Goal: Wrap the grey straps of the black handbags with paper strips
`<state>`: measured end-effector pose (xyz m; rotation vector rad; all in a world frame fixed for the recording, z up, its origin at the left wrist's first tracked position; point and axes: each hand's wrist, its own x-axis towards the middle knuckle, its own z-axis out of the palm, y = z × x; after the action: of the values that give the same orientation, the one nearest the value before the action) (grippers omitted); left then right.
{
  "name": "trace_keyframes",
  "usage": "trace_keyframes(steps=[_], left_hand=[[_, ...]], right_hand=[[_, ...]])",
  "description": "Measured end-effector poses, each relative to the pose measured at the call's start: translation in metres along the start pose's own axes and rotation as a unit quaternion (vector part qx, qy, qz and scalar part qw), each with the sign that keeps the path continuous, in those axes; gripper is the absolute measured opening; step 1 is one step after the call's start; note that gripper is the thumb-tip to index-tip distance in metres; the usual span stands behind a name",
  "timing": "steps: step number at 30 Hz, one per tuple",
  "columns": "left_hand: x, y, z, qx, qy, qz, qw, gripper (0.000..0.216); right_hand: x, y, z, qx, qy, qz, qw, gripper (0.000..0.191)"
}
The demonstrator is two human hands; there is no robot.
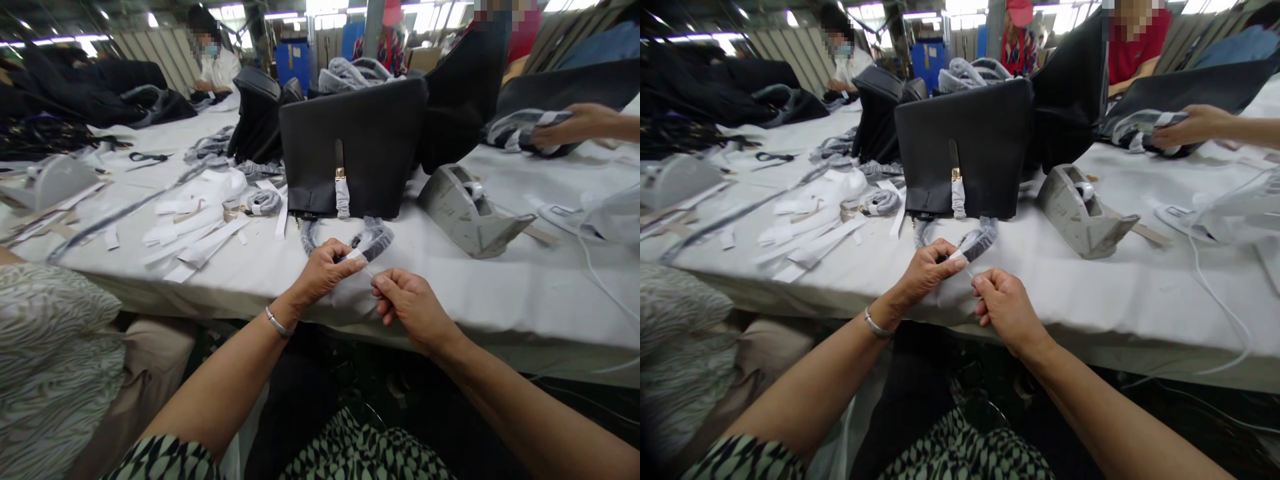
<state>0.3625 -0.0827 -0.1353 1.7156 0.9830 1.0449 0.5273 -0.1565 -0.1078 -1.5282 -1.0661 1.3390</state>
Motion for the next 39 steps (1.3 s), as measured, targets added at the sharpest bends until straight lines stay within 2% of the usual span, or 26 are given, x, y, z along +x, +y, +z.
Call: trace_keyframes(steps=[2, 4, 6, 7, 9, 10, 14, 17, 19, 21, 23, 25, 28, 32, 39], left_hand=[[0.001, 0.000, 0.000, -0.013, 0.000, -0.004, 1.000, 0.027], [0.001, 0.001, 0.000, -0.022, 0.001, -0.008, 1.000, 0.027], [0.001, 0.002, 0.000, -0.025, 0.003, -0.011, 1.000, 0.026], [0.001, 0.003, 0.001, -0.025, 0.004, -0.012, 1.000, 0.026], [0.000, 0.005, 0.001, -0.027, 0.006, -0.015, 1.000, 0.025], [0.000, 0.005, 0.001, -0.030, 0.007, -0.018, 0.999, 0.024], [0.001, 0.003, 0.001, -0.056, 0.007, -0.018, 0.998, 0.024], [0.001, 0.003, 0.000, -0.105, 0.020, -0.042, 0.993, 0.026], [0.001, 0.005, 0.000, -0.095, 0.014, -0.039, 0.995, 0.026], [0.001, 0.007, -0.001, -0.050, -0.007, -0.017, 0.999, 0.024], [0.001, 0.008, -0.002, -0.042, -0.015, -0.012, 0.999, 0.024], [0.001, 0.007, -0.003, -0.095, -0.005, -0.037, 0.995, 0.026], [0.002, 0.005, -0.003, -0.175, 0.007, -0.078, 0.982, 0.030], [0.002, 0.005, -0.001, -0.196, 0.007, -0.093, 0.976, 0.031], [0.003, 0.008, -0.002, -0.166, 0.019, -0.079, 0.983, 0.031]], right_hand=[[-0.001, 0.000, -0.002, -0.086, 0.031, -0.062, 0.994, 0.023], [-0.003, -0.003, -0.004, -0.172, 0.086, -0.142, 0.971, 0.020], [-0.004, -0.006, -0.004, -0.204, 0.110, -0.158, 0.960, 0.019], [-0.005, -0.008, -0.004, -0.182, 0.102, -0.126, 0.970, 0.019], [-0.004, -0.013, -0.002, -0.080, 0.055, -0.014, 0.995, 0.019], [-0.004, -0.015, -0.001, -0.018, 0.027, 0.045, 0.998, 0.018], [0.000, -0.019, -0.001, 0.161, -0.058, 0.200, 0.965, 0.011], [0.003, -0.018, -0.007, 0.208, -0.105, 0.268, 0.935, 0.010], [0.005, -0.020, -0.013, 0.206, -0.118, 0.282, 0.930, 0.011], [0.005, -0.024, -0.018, 0.173, -0.100, 0.240, 0.950, 0.012], [0.004, -0.028, -0.022, 0.106, -0.040, 0.144, 0.983, 0.013], [0.003, -0.026, -0.023, 0.025, 0.031, 0.031, 0.999, 0.019], [0.001, -0.015, -0.022, -0.075, 0.087, -0.111, 0.987, 0.031], [-0.001, -0.003, -0.013, -0.166, 0.101, -0.252, 0.948, 0.026], [0.003, 0.000, 0.002, -0.207, 0.117, -0.319, 0.918, 0.018]])
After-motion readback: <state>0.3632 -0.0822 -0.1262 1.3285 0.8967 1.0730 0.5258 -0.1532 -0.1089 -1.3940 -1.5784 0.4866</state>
